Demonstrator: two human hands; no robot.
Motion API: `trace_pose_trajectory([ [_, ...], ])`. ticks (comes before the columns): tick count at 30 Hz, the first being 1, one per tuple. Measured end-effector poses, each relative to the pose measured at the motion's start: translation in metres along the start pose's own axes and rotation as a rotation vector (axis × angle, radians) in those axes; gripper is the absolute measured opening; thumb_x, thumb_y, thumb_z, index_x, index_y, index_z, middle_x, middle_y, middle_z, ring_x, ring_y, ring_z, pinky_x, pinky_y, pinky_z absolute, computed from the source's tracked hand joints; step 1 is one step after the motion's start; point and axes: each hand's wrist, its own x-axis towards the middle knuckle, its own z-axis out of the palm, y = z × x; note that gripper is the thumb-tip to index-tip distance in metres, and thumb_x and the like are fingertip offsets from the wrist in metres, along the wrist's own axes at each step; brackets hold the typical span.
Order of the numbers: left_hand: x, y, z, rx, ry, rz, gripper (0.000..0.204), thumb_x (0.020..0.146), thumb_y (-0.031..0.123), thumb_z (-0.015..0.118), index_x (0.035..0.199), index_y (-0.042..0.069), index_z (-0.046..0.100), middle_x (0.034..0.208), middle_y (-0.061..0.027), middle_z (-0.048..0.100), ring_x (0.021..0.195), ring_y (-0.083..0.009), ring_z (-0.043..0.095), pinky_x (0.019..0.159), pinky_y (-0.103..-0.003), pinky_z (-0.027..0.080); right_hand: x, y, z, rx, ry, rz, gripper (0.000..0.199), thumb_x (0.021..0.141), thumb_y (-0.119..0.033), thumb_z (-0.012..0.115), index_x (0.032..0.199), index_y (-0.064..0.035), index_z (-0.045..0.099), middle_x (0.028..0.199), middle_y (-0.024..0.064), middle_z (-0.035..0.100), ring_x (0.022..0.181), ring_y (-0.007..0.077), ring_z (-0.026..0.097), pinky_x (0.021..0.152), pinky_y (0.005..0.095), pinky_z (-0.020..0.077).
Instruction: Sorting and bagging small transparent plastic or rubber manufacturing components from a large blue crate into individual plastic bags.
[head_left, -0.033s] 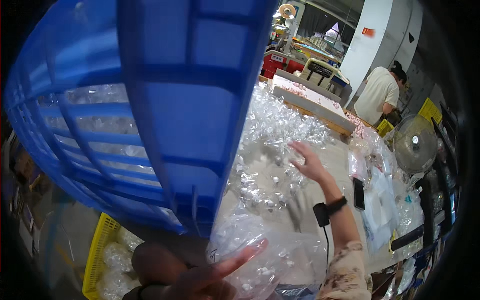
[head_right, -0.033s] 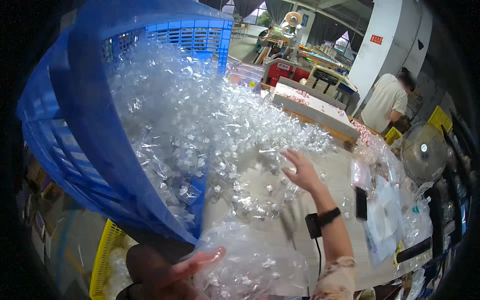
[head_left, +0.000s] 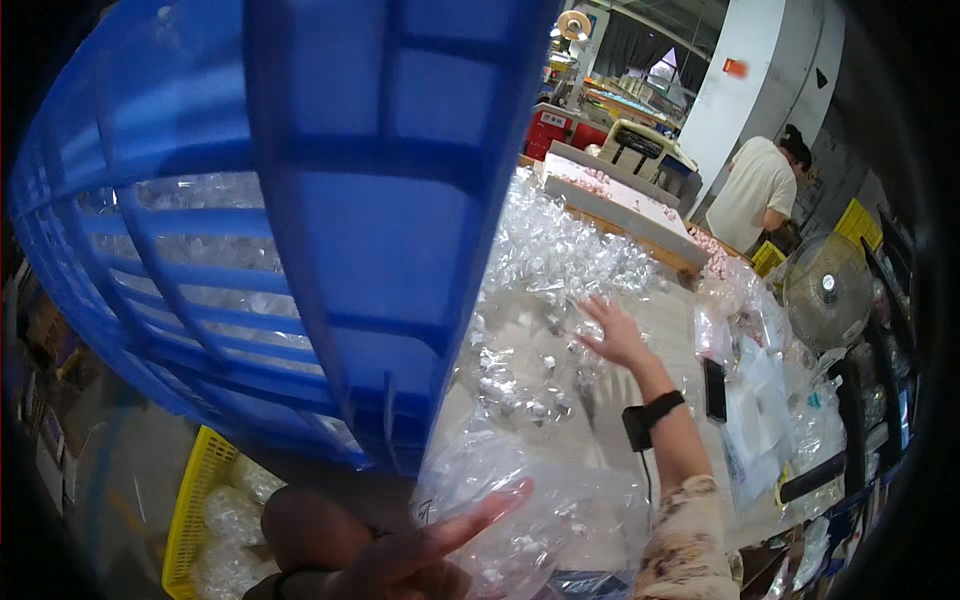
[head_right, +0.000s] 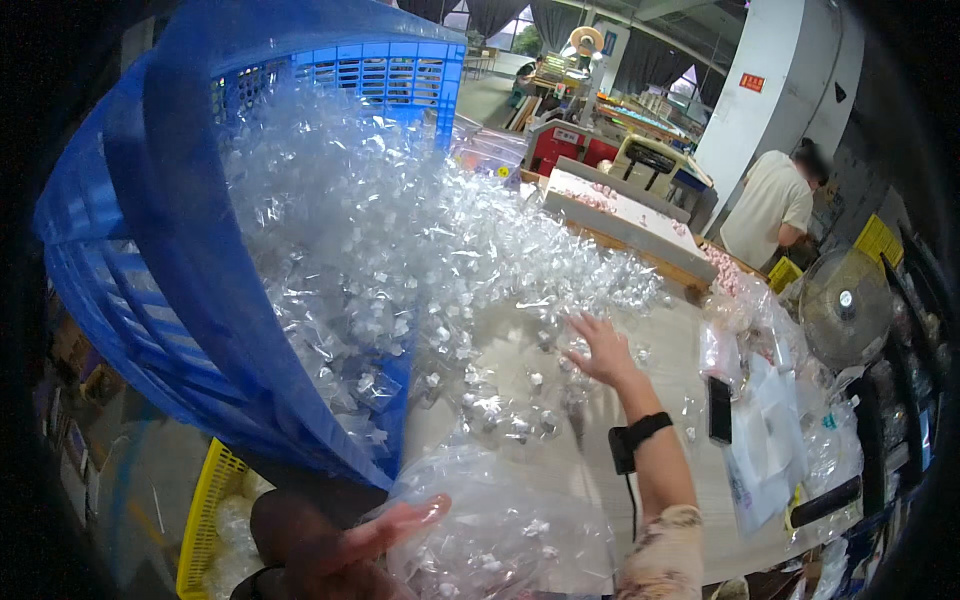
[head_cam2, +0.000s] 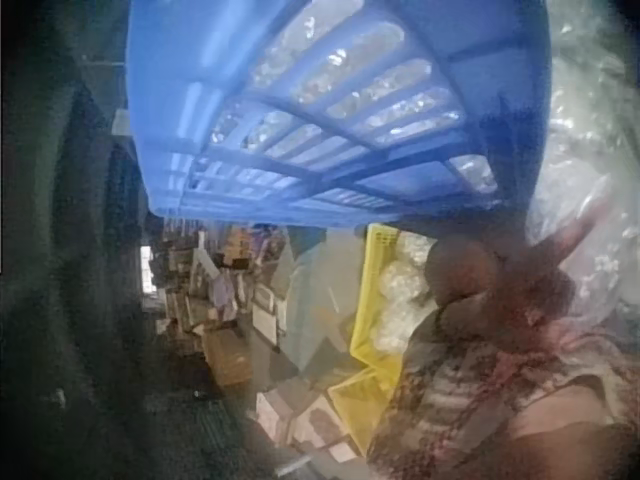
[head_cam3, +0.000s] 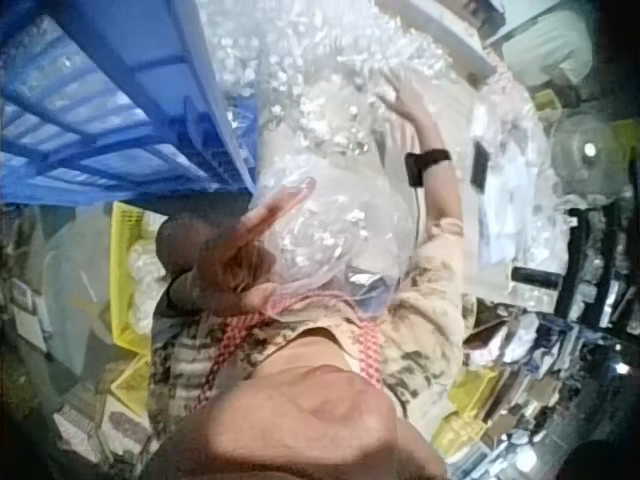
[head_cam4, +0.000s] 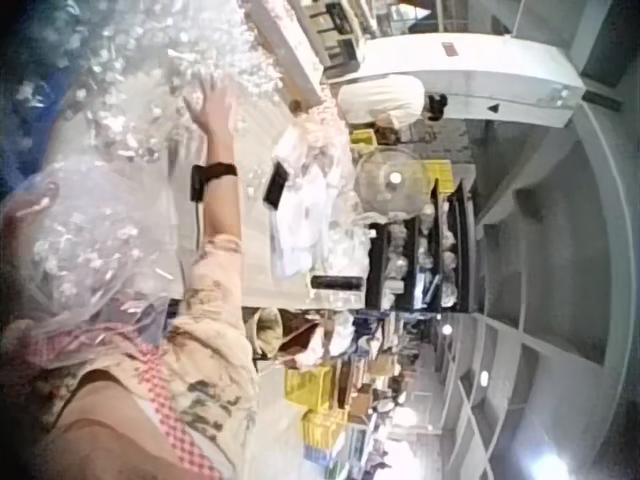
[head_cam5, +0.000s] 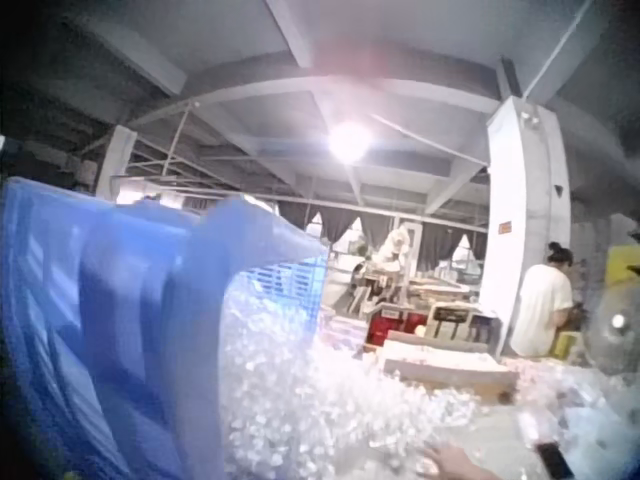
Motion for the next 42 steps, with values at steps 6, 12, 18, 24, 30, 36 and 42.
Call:
trace_pose_trajectory([
  [6,-0.003,0.004,-0.011,0.117,0.071,-0.053,0.081,0.073,-0.014,0.055,0.144,-0.009,0.016,0.149,-0.0300,0.017,0.057,-0.0002,0.048,0.044,-0.017,0.031,-0.059,0.047,0.055,-0.096,-0.093,0.185,0.069,0.085,-0.056,0.053,0.141,-0.0193,0.036,0.149,0.0146,0.029,0.136,0.0463,0.020,0.109,0.0530,0.0235],
  [12,0.000,0.003,-0.011,0.175,0.089,-0.189,0.083,0.072,-0.015,0.055,0.144,-0.008,0.016,0.149,-0.0299,0.018,0.056,-0.0005,0.047,0.044,-0.017,0.031,-0.154,0.030,0.028,-0.015,-0.082,0.250,0.062,0.093,-0.043,0.045,0.141,-0.0042,0.033,0.147,0.0194,0.030,0.138,0.0395,0.022,0.112,0.0492,0.0188],
  [18,0.013,0.015,-0.002,0.244,-0.009,-0.349,0.085,0.071,-0.015,0.055,0.145,-0.008,0.015,0.149,-0.0298,0.018,0.054,-0.0008,0.046,0.044,-0.017,0.031,-0.216,0.077,-0.015,0.315,0.345,0.390,0.053,0.088,-0.011,0.045,0.139,-0.0014,0.035,0.140,0.0194,0.042,0.133,0.0307,0.037,0.110,0.0355,0.0270],
  [24,0.029,0.031,0.017,0.335,-0.112,-0.457,0.086,0.069,-0.016,0.055,0.145,-0.007,0.014,0.149,-0.0297,0.018,0.052,-0.0012,0.045,0.045,-0.018,0.032,-0.221,0.112,-0.006,0.323,0.232,0.406,0.064,0.073,-0.005,0.052,0.136,-0.0078,0.042,0.138,0.0159,0.045,0.129,0.0291,0.042,0.107,0.0364,0.0326],
  [30,0.040,0.046,0.026,0.479,-0.143,-0.538,0.088,0.068,-0.017,0.055,0.145,-0.007,0.014,0.150,-0.0296,0.018,0.051,-0.0015,0.045,0.045,-0.018,0.032,-0.229,0.102,0.018,0.033,0.112,0.408,0.055,0.075,-0.025,0.058,0.129,-0.0226,0.052,0.137,0.0115,0.046,0.123,0.0310,0.042,0.104,0.0426,0.0355],
  [36,0.043,0.054,0.035,0.435,-0.145,-0.551,0.087,0.069,-0.018,0.054,0.145,-0.008,0.013,0.148,-0.0324,0.017,0.048,-0.0018,0.042,0.043,-0.019,0.031,-0.237,0.098,0.016,-0.003,0.149,0.426,0.053,0.075,-0.027,0.059,0.127,-0.0229,0.054,0.133,0.0079,0.049,0.120,0.0297,0.044,0.101,0.0441,0.0375],
  [42,0.032,0.030,0.024,0.186,-0.206,-0.423,0.085,0.070,-0.018,0.054,0.144,-0.009,0.014,0.147,-0.0338,0.020,0.044,-0.0025,0.040,0.041,-0.021,0.031,-0.222,0.091,0.017,-0.068,0.218,0.419,0.041,0.075,-0.019,0.062,0.114,-0.0118,0.053,0.122,0.0077,0.052,0.115,0.0311,0.047,0.091,0.0404,0.0442],
])
